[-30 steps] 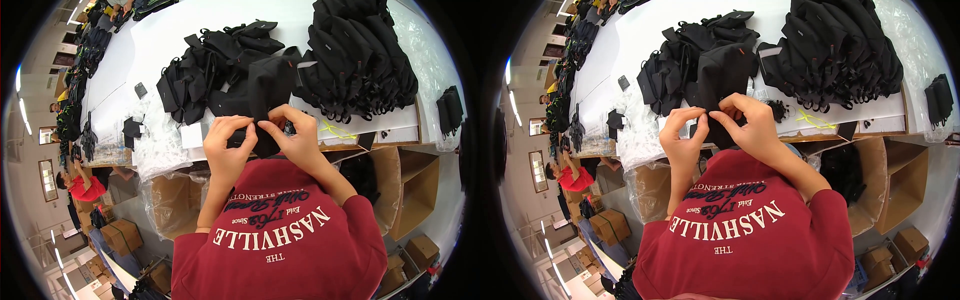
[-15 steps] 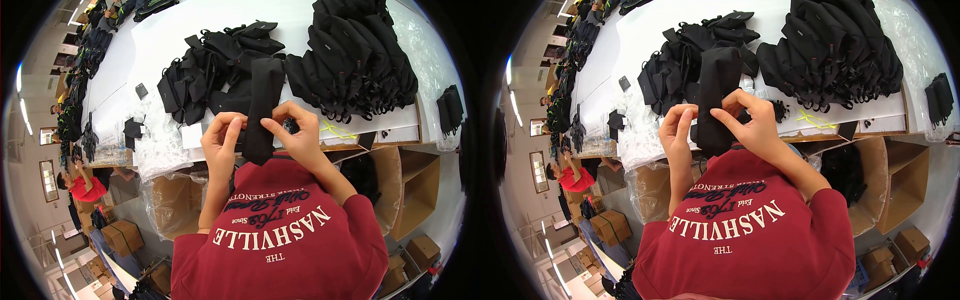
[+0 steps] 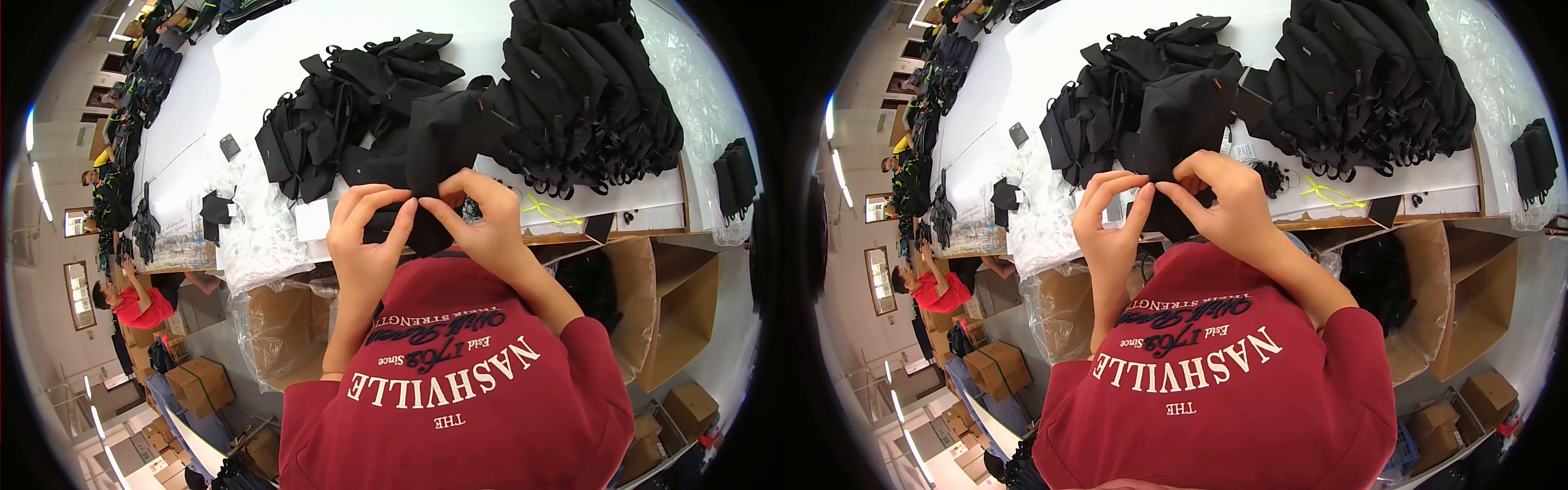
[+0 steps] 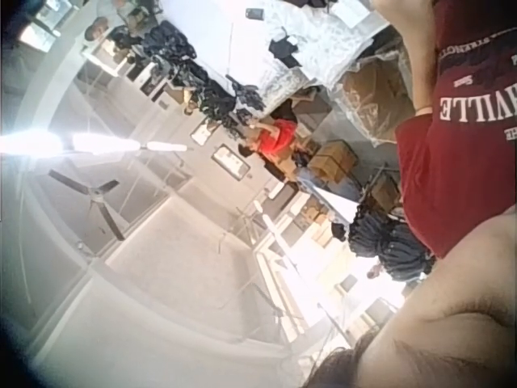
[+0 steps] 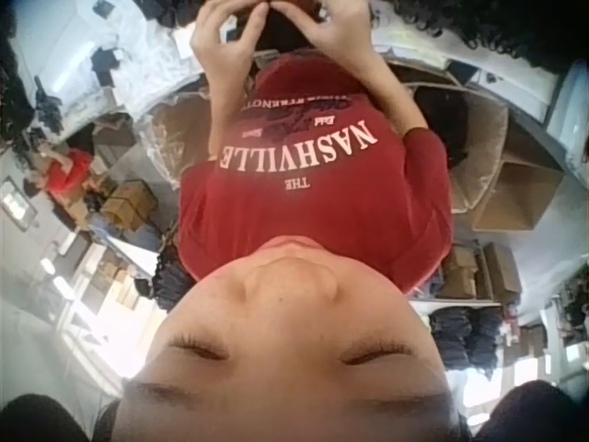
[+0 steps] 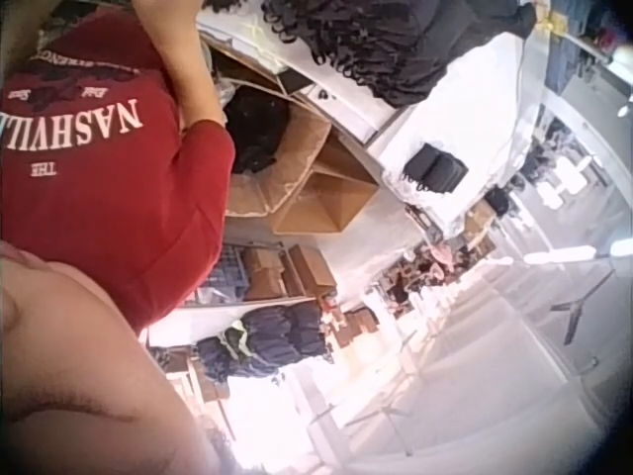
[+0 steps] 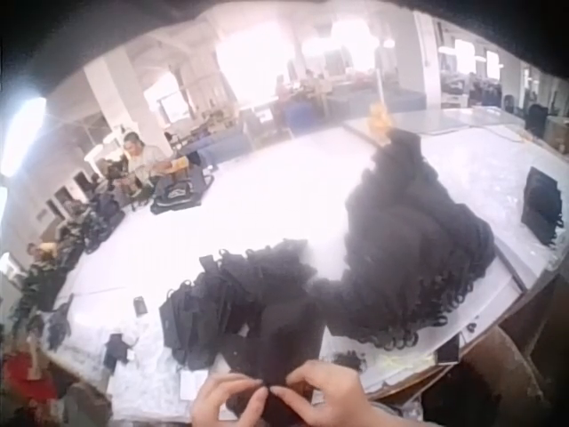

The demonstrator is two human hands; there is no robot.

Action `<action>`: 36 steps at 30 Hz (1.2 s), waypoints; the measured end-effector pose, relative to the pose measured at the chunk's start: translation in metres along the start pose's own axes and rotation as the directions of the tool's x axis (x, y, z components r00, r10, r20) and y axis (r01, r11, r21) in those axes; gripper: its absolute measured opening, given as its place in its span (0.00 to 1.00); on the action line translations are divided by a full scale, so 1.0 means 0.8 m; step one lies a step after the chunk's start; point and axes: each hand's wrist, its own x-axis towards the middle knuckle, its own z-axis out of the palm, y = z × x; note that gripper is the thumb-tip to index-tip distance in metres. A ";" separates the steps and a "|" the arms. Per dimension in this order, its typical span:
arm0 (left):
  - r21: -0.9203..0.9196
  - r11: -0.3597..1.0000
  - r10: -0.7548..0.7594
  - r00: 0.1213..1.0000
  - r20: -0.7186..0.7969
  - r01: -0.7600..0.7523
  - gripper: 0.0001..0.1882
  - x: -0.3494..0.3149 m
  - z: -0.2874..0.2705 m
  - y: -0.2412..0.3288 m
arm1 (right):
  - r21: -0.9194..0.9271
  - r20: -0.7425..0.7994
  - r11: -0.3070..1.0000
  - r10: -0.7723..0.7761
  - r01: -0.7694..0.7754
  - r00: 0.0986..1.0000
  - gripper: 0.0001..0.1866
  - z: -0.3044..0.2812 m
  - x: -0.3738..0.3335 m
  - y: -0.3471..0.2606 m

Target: Tagging and inspecting black fabric pouches at a workbench.

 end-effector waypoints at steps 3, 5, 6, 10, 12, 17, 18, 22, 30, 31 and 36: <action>0.015 1.000 0.006 1.000 0.016 -0.007 0.05 0.000 0.000 0.001 | -0.006 0.011 0.999 -0.053 0.053 0.999 0.10 0.001 0.000 -0.002; -0.047 0.999 -0.023 0.999 0.025 0.024 0.04 0.000 0.000 -0.001 | 0.033 0.031 0.999 -0.008 0.007 0.999 0.10 0.000 -0.001 -0.002; -0.107 0.993 -0.052 0.998 0.034 0.055 0.04 -0.001 0.000 -0.003 | 0.071 0.054 0.997 0.035 -0.039 0.998 0.10 0.000 -0.001 -0.002; -0.328 0.931 -0.144 0.986 0.079 0.162 0.03 -0.005 0.002 -0.012 | 0.173 0.082 0.979 0.095 -0.108 0.992 0.10 0.001 -0.001 -0.002; -0.472 0.835 -0.253 0.959 0.127 0.283 0.02 -0.006 0.002 -0.012 | 0.224 0.083 0.963 0.134 -0.149 0.988 0.09 0.002 -0.002 -0.004; -0.648 0.669 -0.284 0.931 0.230 0.365 0.01 -0.006 0.000 -0.019 | 0.302 0.101 0.927 0.199 -0.221 0.975 0.08 0.005 -0.008 -0.002; -0.697 0.609 -0.289 0.924 0.250 0.379 0.01 -0.005 0.000 -0.019 | 0.316 0.094 0.920 0.212 -0.231 0.973 0.07 0.006 -0.009 -0.001; -0.698 0.626 -0.260 0.937 0.233 0.347 0.02 -0.003 0.001 -0.017 | 0.353 0.100 0.900 0.234 -0.254 0.967 0.07 0.005 -0.008 0.002; -0.484 0.839 -0.189 0.967 0.169 0.248 0.02 -0.001 -0.004 -0.006 | 0.217 0.049 0.956 0.191 -0.197 0.980 0.08 0.001 -0.004 -0.006; -0.483 0.840 -0.190 0.967 0.168 0.248 0.02 -0.002 -0.004 -0.006 | 0.218 0.050 0.956 0.191 -0.198 0.980 0.08 0.002 -0.005 -0.006; -0.187 0.976 -0.103 0.993 0.060 0.113 0.04 -0.002 -0.003 0.004 | 0.061 0.013 0.998 0.001 -0.002 1.000 0.09 0.004 -0.005 -0.005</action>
